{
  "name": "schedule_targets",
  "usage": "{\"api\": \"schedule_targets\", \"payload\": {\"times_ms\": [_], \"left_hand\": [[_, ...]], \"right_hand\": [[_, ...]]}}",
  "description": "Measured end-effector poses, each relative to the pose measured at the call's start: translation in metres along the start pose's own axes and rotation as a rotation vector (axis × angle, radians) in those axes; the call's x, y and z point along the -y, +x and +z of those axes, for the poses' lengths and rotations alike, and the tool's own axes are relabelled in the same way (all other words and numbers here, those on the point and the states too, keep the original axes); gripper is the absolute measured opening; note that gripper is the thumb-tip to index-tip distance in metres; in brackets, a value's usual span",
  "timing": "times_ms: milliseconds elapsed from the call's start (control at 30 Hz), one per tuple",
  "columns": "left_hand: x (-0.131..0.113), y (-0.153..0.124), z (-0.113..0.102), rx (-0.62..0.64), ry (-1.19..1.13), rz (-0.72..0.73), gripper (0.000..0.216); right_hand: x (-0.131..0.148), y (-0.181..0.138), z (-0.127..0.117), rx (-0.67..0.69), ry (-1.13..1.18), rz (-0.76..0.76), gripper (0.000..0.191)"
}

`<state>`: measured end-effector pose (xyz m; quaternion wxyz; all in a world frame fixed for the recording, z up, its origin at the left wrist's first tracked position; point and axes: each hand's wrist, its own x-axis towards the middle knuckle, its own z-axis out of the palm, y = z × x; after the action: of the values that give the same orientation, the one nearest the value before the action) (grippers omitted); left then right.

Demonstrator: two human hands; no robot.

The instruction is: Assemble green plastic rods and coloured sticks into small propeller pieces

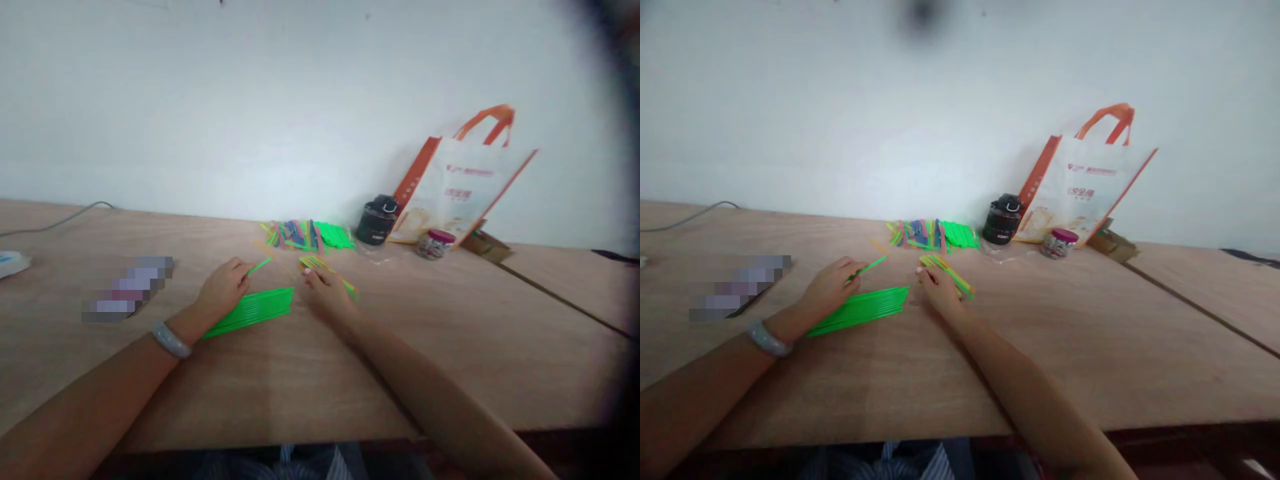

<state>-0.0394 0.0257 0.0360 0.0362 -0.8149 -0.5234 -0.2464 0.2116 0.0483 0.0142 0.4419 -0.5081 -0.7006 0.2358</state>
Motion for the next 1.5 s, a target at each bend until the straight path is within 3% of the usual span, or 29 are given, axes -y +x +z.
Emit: {"api": "schedule_targets", "payload": {"times_ms": [233,433,833,1167,1500], "left_hand": [[-0.034,-0.012,0.006,-0.002,-0.13,0.203,0.027],[-0.041,-0.018,0.016,-0.008,-0.164,0.23,0.02],[-0.046,-0.02,0.021,-0.058,-0.204,0.194,0.015],[-0.054,-0.02,0.016,0.029,-0.174,0.124,0.017],[-0.051,-0.014,0.01,0.049,-0.365,0.024,0.021]], "right_hand": [[0.016,-0.01,0.014,0.234,0.431,0.16,0.036],[0.023,-0.024,0.025,0.34,0.448,0.137,0.032],[0.034,-0.033,0.03,0.311,0.444,0.164,0.032],[0.037,-0.033,0.029,0.285,0.275,0.098,0.022],[0.04,-0.023,0.024,0.299,0.317,0.108,0.031]]}}
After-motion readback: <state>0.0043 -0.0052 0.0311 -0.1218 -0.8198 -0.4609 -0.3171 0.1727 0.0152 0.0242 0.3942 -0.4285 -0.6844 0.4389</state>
